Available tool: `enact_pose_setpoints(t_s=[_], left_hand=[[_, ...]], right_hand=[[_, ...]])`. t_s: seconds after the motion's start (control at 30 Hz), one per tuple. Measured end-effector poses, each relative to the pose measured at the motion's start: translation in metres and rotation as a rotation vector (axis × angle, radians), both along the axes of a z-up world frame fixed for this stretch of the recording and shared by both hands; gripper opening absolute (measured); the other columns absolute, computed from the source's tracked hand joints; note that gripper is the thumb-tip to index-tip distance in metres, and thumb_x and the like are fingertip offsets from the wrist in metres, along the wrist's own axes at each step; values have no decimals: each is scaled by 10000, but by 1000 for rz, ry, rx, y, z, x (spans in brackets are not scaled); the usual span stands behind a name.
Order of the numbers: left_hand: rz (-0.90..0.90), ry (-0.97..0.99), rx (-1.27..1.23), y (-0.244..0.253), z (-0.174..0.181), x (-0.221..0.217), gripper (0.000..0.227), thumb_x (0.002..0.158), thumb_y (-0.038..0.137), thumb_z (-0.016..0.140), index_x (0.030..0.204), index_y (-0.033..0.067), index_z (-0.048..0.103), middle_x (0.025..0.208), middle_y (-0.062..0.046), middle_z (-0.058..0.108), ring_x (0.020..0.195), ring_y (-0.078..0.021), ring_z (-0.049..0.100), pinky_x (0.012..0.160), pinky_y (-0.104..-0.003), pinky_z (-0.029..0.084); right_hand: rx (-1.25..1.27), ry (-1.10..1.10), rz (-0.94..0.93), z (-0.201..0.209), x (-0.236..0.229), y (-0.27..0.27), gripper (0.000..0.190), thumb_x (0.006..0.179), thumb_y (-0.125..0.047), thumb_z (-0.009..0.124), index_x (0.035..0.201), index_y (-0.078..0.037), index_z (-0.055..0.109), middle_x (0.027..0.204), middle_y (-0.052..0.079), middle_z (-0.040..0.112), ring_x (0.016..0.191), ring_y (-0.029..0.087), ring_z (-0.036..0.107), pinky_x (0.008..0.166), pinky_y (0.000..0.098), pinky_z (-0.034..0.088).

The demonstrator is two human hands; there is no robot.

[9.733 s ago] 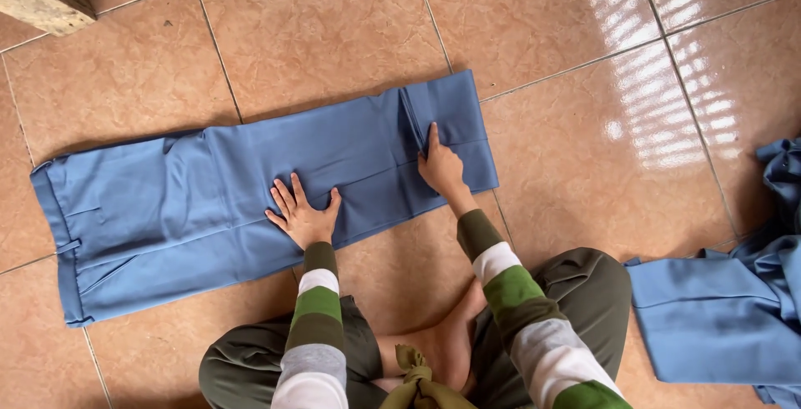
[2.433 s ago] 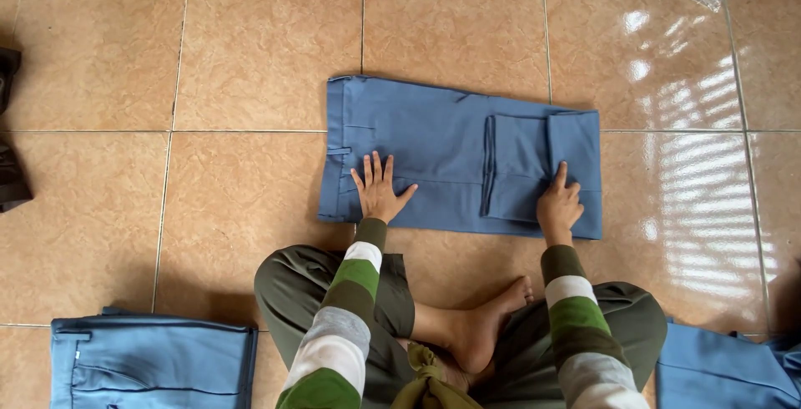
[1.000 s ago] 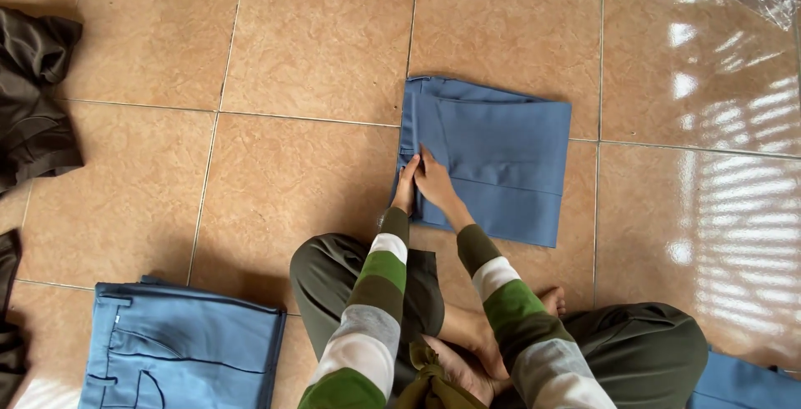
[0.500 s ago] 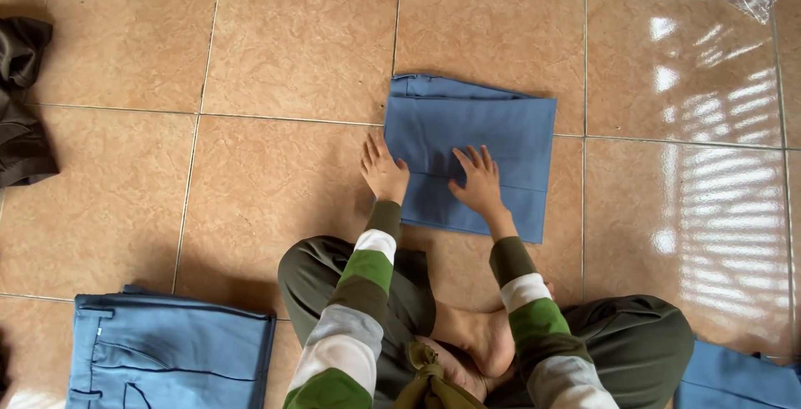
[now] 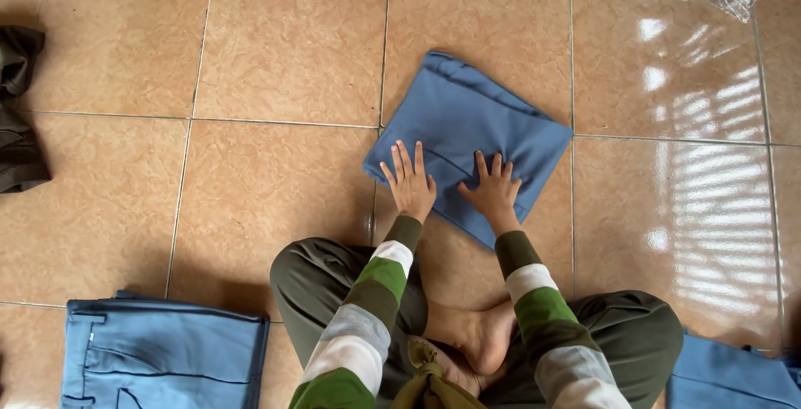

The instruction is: Folding blue pants into neat rectangles on the floor of a garment facility.

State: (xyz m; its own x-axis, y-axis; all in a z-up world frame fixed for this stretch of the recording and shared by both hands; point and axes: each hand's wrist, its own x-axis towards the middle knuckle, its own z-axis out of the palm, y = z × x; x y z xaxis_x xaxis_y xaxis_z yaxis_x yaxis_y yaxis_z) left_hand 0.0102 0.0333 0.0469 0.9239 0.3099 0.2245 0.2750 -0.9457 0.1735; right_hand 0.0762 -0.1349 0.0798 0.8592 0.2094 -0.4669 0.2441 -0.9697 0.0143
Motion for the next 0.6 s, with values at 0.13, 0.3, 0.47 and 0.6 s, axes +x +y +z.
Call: enact_pose_setpoints(t_s=[0.13, 0.3, 0.47, 0.6], left_hand=[[34, -46, -154, -25, -18, -1, 843, 860, 423, 648, 1596, 187, 311, 1673, -226, 185, 1566, -368, 118, 1206, -650, 77], [-48, 115, -279, -32, -64, -13, 632, 1014, 506, 423, 1584, 242, 352, 1682, -138, 222, 1571, -283, 130, 1225, -610, 59], [-65, 93, -168, -30, -50, -21, 650, 1012, 548, 387, 1596, 270, 323, 1687, -95, 224, 1572, -256, 148, 1258, -514, 9], [-44, 47, -50, -30, -57, -21, 672, 985, 562, 393, 1596, 294, 322, 1678, -76, 250, 1568, -240, 168, 1257, -473, 10]], right_hand=[[-133, -261, -71, -35, -10, 15, 994, 877, -862, 303, 1610, -191, 329, 1425, 287, 496, 1142, 417, 573, 671, 496, 538], [-155, -279, -141, -51, -5, 15, 1108, 848, -929, 253, 1533, -74, 420, 990, 254, 616, 678, 282, 635, 435, 351, 429], [335, -483, 9, -24, -18, 6, 803, 998, -773, 319, 1431, -125, 513, 1306, 147, 580, 1310, 350, 529, 1025, 538, 425], [456, -193, 7, -11, -35, -17, 730, 1053, -583, 357, 1639, -159, 252, 1662, 157, 289, 1543, 332, 236, 1243, 543, 125]])
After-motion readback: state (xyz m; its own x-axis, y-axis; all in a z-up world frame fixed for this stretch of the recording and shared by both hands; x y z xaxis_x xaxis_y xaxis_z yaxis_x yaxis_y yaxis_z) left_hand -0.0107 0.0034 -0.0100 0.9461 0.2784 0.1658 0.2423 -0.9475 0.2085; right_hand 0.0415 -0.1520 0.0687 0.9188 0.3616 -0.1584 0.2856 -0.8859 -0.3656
